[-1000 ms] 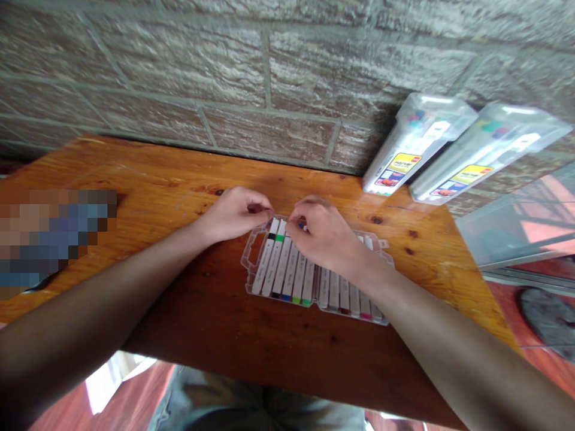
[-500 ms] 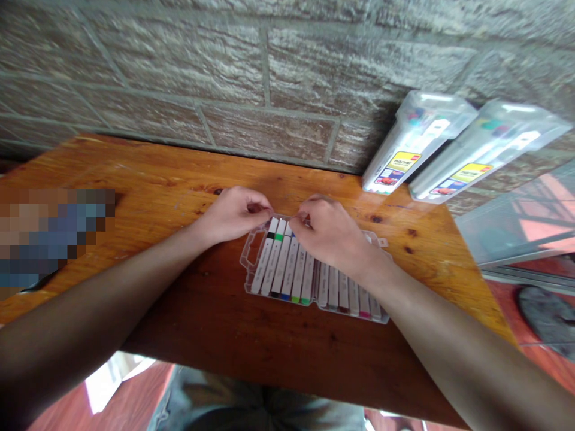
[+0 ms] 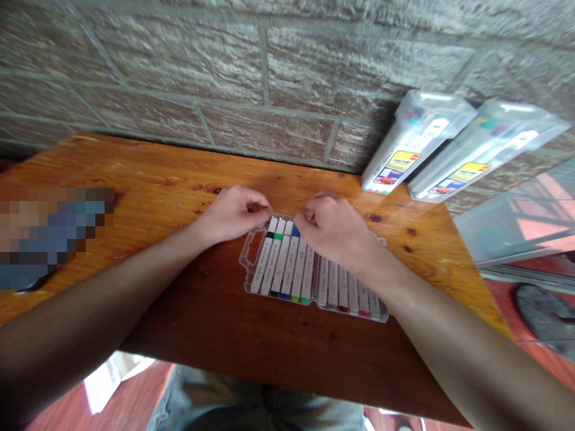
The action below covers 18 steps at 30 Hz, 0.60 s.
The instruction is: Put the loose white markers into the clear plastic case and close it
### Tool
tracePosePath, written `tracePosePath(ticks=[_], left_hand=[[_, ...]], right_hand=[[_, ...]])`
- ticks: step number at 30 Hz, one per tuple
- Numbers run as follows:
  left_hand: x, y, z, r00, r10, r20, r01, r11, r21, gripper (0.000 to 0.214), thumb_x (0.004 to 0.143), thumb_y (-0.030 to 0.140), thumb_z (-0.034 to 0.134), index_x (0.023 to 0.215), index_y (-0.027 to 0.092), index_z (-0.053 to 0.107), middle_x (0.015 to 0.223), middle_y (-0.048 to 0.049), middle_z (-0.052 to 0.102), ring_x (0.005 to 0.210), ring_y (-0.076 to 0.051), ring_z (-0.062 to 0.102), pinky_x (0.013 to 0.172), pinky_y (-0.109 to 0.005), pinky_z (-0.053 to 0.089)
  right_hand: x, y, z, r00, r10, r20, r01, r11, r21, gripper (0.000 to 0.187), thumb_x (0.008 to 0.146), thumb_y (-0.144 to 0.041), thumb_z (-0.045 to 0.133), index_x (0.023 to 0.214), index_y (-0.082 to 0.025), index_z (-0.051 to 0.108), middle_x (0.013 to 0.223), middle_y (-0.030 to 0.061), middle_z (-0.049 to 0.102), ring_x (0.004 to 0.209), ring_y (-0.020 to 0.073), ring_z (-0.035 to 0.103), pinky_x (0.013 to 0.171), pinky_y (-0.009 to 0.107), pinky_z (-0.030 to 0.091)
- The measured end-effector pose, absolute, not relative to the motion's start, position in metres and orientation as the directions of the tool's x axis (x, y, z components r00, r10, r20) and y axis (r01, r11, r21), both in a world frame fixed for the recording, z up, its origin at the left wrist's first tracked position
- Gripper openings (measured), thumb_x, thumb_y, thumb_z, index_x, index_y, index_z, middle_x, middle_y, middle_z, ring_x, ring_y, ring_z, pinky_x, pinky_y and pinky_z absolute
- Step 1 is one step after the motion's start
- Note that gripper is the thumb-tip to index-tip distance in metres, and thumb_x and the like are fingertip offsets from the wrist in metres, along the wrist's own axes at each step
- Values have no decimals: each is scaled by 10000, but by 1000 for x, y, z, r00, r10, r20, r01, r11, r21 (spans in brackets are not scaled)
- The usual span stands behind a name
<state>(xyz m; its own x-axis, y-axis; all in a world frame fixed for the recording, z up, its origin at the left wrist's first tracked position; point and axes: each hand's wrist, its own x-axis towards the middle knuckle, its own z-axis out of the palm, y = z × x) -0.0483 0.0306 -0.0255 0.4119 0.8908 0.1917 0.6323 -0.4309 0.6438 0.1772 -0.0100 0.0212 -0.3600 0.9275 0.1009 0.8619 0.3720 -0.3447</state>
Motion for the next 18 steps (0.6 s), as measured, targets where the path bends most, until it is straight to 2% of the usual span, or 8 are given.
tracePosePath(ticks=[6,12,18], left_hand=[[-47,29,-25,401,895,195,646,-427,632,195,819,219,640,788,187,829,757,-35,787,691,-166,691,583,-258,443],[-46,28,-23,396,898,193,653,-423,628,191,817,208,637,773,180,821,747,-34,783,688,-163,690,588,-262,442],[-46,28,-22,402,896,190,651,-425,629,190,819,210,640,778,183,823,757,-32,787,692,-160,690,589,-258,442]], right_hand=[[178,-8,23,-365,929,66,870,365,-332,315,946,-215,505,632,-244,516,794,102,697,793,259,691,764,396,473],[177,-9,23,-345,938,35,886,338,-316,320,965,-250,489,646,-247,506,849,113,725,848,266,714,794,394,487],[182,-7,24,-281,960,9,940,277,-197,374,984,-315,470,617,-247,477,838,121,744,840,275,727,725,388,483]])
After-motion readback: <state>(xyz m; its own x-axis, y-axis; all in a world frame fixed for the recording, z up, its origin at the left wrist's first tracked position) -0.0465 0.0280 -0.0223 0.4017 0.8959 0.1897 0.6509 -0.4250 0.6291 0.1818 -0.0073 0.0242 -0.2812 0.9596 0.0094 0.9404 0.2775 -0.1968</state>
